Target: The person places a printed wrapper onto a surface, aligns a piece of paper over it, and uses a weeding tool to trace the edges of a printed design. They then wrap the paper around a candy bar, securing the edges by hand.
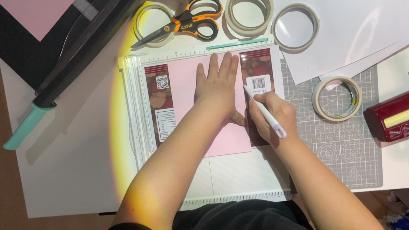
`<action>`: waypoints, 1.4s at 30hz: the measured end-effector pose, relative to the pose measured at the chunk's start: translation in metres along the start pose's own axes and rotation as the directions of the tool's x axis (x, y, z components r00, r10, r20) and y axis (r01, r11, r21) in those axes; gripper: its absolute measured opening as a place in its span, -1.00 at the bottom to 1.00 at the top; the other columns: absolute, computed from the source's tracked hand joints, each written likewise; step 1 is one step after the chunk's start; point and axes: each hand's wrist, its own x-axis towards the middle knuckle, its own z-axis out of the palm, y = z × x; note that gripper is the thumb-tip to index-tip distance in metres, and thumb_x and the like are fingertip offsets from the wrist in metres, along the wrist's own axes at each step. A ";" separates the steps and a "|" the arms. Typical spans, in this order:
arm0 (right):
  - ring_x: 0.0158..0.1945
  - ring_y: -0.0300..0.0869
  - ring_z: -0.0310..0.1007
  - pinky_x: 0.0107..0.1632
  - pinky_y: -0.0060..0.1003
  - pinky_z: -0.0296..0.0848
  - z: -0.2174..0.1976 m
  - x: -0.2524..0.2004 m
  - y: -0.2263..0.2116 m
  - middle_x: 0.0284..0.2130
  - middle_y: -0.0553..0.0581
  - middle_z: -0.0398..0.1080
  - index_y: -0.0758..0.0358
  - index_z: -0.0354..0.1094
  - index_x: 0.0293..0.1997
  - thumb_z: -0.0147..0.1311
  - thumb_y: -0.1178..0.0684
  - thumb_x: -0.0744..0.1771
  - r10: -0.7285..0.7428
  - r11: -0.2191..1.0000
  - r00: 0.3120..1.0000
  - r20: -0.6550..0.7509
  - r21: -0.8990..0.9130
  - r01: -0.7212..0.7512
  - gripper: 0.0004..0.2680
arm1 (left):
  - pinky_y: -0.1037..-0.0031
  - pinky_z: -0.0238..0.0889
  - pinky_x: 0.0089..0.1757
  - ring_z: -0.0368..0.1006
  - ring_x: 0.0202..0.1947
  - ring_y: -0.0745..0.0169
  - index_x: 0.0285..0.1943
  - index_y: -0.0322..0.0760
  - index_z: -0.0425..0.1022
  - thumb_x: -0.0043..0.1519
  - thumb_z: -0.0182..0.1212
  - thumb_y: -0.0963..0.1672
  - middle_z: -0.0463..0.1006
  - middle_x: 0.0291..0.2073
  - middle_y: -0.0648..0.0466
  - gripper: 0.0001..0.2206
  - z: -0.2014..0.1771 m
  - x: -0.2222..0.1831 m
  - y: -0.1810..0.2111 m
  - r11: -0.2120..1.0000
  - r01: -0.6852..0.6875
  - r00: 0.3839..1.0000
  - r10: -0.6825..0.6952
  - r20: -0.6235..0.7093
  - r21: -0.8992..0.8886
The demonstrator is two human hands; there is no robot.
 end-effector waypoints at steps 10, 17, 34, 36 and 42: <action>-0.26 0.11 0.60 -0.20 -0.09 0.58 -0.016 -0.065 -0.001 -0.45 0.28 0.54 0.19 0.56 -0.18 0.26 -0.08 0.33 -0.002 1.000 1.000 0.009 -0.014 0.002 -0.83 | -0.22 -0.48 0.39 -0.57 0.58 -0.17 0.63 -0.30 -0.52 -0.20 0.46 0.32 -0.47 0.62 -0.06 0.42 0.001 0.000 0.000 1.000 -0.002 1.000 0.003 0.006 -0.001; -0.41 -0.04 0.59 -0.31 -0.22 0.54 -0.022 -0.109 0.010 -0.58 0.12 0.52 0.13 0.57 -0.27 0.34 -0.05 0.28 -0.095 0.995 0.994 -0.059 0.014 0.096 -0.87 | -0.22 -0.47 0.39 -0.58 0.58 -0.17 0.63 -0.29 -0.53 -0.20 0.45 0.34 -0.48 0.61 -0.06 0.43 0.004 0.003 0.000 1.000 0.007 1.000 -0.007 0.003 0.010; -0.18 0.17 0.62 -0.14 -0.03 0.54 -0.049 -0.081 -0.046 -0.33 0.38 0.58 0.35 0.52 -0.09 0.25 0.08 0.32 0.301 0.903 0.951 0.068 0.301 -0.307 -0.83 | -0.20 -0.44 0.40 -0.53 0.58 -0.20 0.64 -0.30 -0.47 -0.23 0.48 0.33 -0.42 0.62 -0.09 0.43 0.005 -0.001 -0.001 1.000 -0.001 0.999 0.001 -0.036 -0.012; -0.13 0.16 0.60 -0.12 0.00 0.50 -0.032 -0.051 -0.042 -0.28 0.34 0.56 0.27 0.50 -0.02 0.22 -0.01 0.36 0.209 0.923 0.977 -0.032 0.337 -0.187 -0.80 | -0.20 -0.44 0.40 -0.52 0.58 -0.18 0.64 -0.29 -0.47 -0.26 0.49 0.33 -0.42 0.62 -0.07 0.45 0.004 -0.001 0.000 1.000 0.002 1.000 -0.002 -0.031 -0.017; 0.00 0.22 0.54 0.04 0.09 0.49 -0.018 0.026 -0.050 -0.16 0.30 0.56 0.13 0.41 0.12 0.11 -0.07 0.40 0.053 0.965 0.999 -0.004 0.259 -0.050 -0.79 | -0.19 -0.49 0.40 -0.59 0.58 -0.16 0.63 -0.28 -0.52 -0.18 0.50 0.29 -0.48 0.62 -0.04 0.41 -0.001 -0.003 0.001 1.000 0.009 1.000 -0.009 0.010 -0.017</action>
